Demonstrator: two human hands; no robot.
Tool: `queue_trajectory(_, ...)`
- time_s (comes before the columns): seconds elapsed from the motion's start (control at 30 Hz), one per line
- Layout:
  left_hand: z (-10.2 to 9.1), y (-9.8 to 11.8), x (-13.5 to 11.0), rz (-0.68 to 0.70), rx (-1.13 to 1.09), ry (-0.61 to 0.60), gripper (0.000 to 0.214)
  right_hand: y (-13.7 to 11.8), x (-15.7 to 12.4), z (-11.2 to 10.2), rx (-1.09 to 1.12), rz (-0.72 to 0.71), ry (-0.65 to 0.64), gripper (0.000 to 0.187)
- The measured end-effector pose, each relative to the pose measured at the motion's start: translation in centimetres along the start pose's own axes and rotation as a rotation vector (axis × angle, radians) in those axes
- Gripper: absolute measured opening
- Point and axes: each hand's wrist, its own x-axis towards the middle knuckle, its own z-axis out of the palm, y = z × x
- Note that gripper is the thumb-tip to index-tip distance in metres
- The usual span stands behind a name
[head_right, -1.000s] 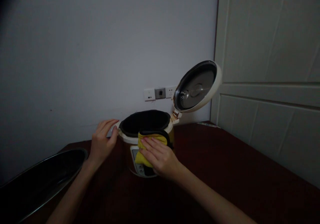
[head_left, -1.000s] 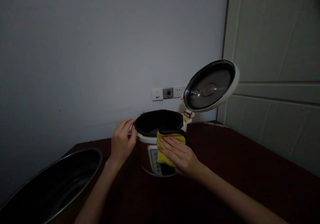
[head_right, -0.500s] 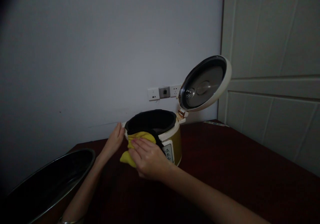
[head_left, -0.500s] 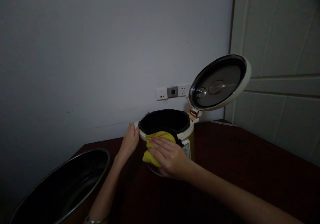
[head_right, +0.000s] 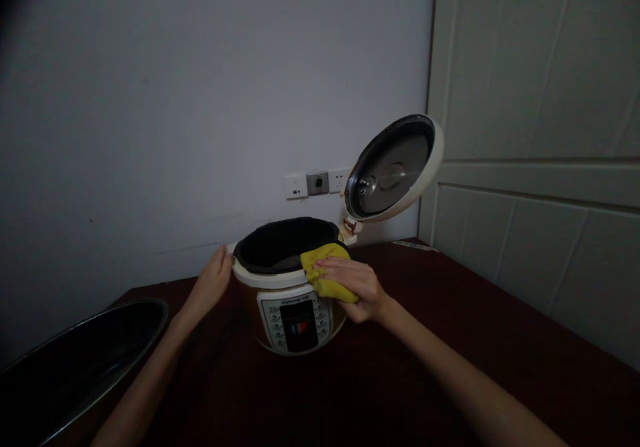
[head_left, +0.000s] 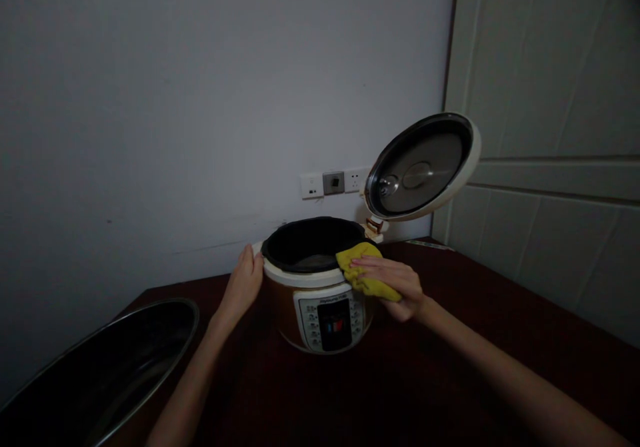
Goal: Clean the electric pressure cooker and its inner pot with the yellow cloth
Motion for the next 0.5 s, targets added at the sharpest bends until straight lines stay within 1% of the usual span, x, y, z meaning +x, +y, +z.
queue_trajectory(0.1, 0.1, 0.0, 0.0, 0.006, -0.005, -0.01, 0.048, 0.7, -1.1, -0.8, -0.041, 0.109, 0.088, 0.038)
queue_trajectory(0.2, 0.4, -0.1, -0.1, -0.03, -0.023, 0.015, 0.054, 0.5, -1.7, -1.1, -0.098, 0.166, 0.075, 0.039)
queue_trajectory(0.27, 0.9, -0.2, -0.3, -0.056, -0.071, 0.067, 0.056, -0.2, -1.6, -1.0, -0.136, 0.139, 0.033, 0.044)
queue_trajectory(0.37, 1.5, -0.5, -0.5, -0.086, -0.175, 0.16, 0.057, -1.7, -1.0, -0.4, -0.192, 0.062, -0.041, 0.048)
queue_trajectory(0.5, 1.8, -0.9, -0.2, -0.188, -0.316, 0.227, 0.051, -3.9, 1.4, 0.8, -0.25, -0.067, -0.192, 0.045)
